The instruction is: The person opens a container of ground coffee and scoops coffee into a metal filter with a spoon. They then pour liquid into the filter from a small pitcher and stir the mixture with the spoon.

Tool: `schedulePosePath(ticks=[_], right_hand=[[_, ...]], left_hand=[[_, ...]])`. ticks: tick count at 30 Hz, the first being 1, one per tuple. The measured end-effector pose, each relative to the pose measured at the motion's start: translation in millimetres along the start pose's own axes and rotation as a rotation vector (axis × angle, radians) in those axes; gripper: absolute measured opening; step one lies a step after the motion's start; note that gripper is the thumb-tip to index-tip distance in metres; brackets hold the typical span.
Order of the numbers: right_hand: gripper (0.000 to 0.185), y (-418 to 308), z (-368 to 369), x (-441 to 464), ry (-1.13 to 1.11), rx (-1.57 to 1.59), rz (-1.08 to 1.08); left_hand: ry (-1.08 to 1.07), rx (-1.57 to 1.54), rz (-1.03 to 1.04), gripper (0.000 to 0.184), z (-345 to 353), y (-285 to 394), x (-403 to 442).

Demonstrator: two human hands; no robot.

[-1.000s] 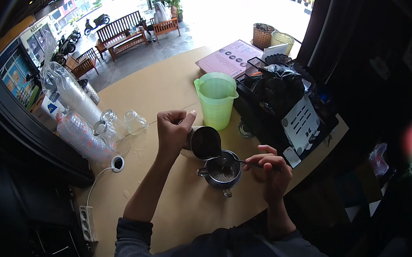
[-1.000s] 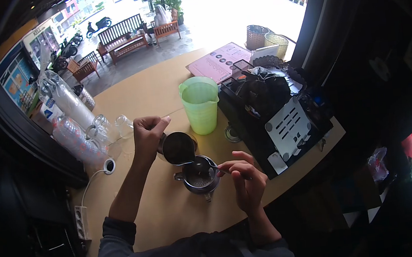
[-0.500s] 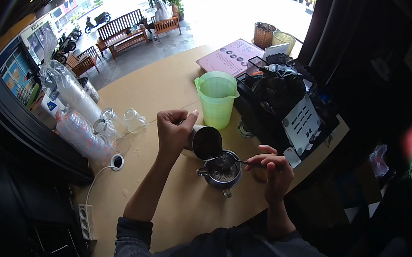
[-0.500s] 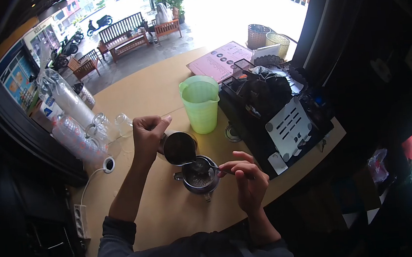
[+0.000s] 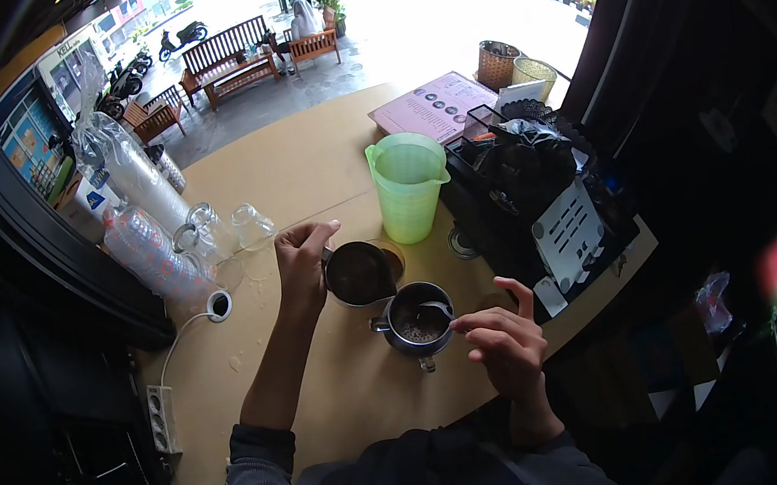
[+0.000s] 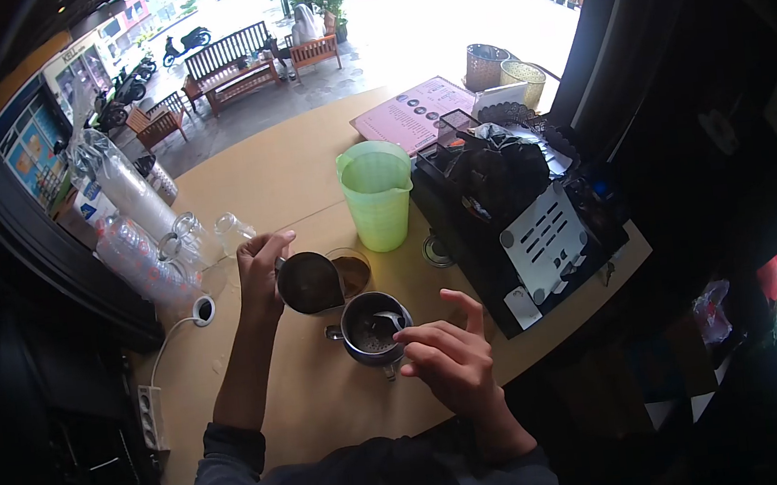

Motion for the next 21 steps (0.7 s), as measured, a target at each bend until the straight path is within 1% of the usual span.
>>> schedulePosePath(ticks=[2,3,6,11,13,17,19,21], right_hand=[[0.024,-6,4,3,-0.104,-0.084,-0.059],[0.024,-6,6,5,-0.106,-0.085,-0.059],[0.024,-4,17,11,-0.202,-0.149,-0.112],[0.022,-5,13,12,-0.218,-0.090,-0.085],[0.022,-3,15,13,-0.214,-0.080,-0.064],[0.023,0,20,18,-0.213,-0.070,-0.096],[0.023,3,14,15,-0.179,0.100,-0.009],[0.021,9,15,16,-0.185,0.094,0.020]], left_hand=[[0.035,-0.059,0.003,0.040,-14,-8,-1],[0.036,-0.061,0.003,0.040,-21,-11,-3],[0.040,-0.114,-0.074,0.039,-50,-35,-1],[0.052,-0.091,-0.107,0.038,-88,-77,0],[0.054,-0.074,-0.140,0.038,-95,-89,0],[0.059,-0.086,-0.161,0.035,-98,-104,-1],[0.021,-0.063,-0.173,0.036,-100,-110,0],[0.005,-0.072,-0.192,0.036,-98,-114,0]])
Point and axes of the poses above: each hand's wrist, its own x-axis towards the middle knuckle, its own z-axis out of the palm, y = z × x, the point moved 4 cm from there along x, towards the middle knuckle, and after that the axes turned 4 degrees about -z, right-handed, at the moved point
